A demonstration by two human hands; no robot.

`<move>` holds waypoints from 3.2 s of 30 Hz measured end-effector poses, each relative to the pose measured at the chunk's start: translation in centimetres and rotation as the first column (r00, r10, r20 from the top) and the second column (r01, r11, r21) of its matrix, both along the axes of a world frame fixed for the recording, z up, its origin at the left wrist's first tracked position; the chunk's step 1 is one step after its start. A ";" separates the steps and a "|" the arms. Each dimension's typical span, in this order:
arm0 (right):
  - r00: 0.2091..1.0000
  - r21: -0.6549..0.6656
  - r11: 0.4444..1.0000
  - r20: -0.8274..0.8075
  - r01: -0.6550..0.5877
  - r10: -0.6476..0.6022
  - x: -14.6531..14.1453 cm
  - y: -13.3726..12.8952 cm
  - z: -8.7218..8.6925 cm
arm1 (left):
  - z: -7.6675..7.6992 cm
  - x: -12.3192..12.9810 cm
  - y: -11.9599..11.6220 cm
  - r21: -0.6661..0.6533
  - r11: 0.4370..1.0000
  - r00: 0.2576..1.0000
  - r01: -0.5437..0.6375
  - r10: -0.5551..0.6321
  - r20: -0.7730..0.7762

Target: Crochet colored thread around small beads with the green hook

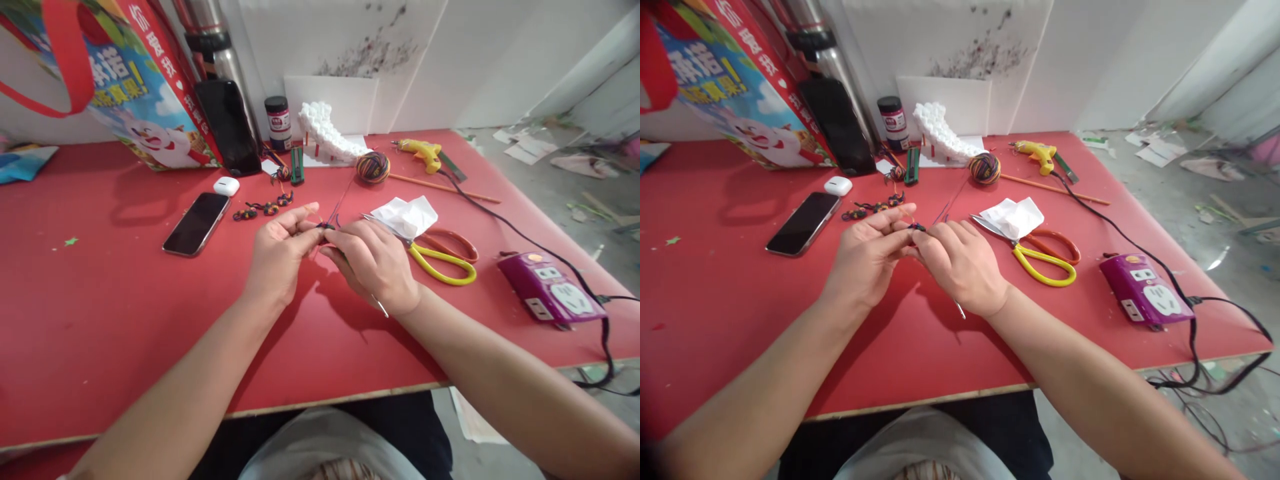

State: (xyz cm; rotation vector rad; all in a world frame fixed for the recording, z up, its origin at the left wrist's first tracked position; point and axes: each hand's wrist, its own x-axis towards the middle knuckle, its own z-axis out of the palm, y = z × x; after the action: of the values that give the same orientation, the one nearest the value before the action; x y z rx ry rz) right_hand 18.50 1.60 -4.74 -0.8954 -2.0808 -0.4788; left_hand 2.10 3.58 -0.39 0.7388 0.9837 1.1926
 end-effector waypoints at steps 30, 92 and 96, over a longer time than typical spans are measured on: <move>0.816 -0.508 0.773 -0.577 -0.381 0.023 2.0 -0.2 2.5 | -2.3 -2.6 1.8 0.601 0.661 0.665 0.449 0.201 -0.719; 0.251 -0.360 0.389 -0.919 -0.848 -0.302 1.1 0.7 2.2 | -0.9 -0.9 0.6 0.327 0.922 0.978 0.207 -0.183 -0.105; 0.274 -0.366 0.382 -0.921 -0.848 -0.276 1.1 0.4 2.4 | -0.9 -0.9 0.7 0.311 0.922 0.973 0.229 -0.207 -0.102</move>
State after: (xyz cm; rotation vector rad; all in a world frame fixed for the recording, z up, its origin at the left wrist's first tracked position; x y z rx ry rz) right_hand 19.57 1.96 -2.30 -0.7892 -1.0861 1.3815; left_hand 1.21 4.29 -1.31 1.1248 0.7441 1.1485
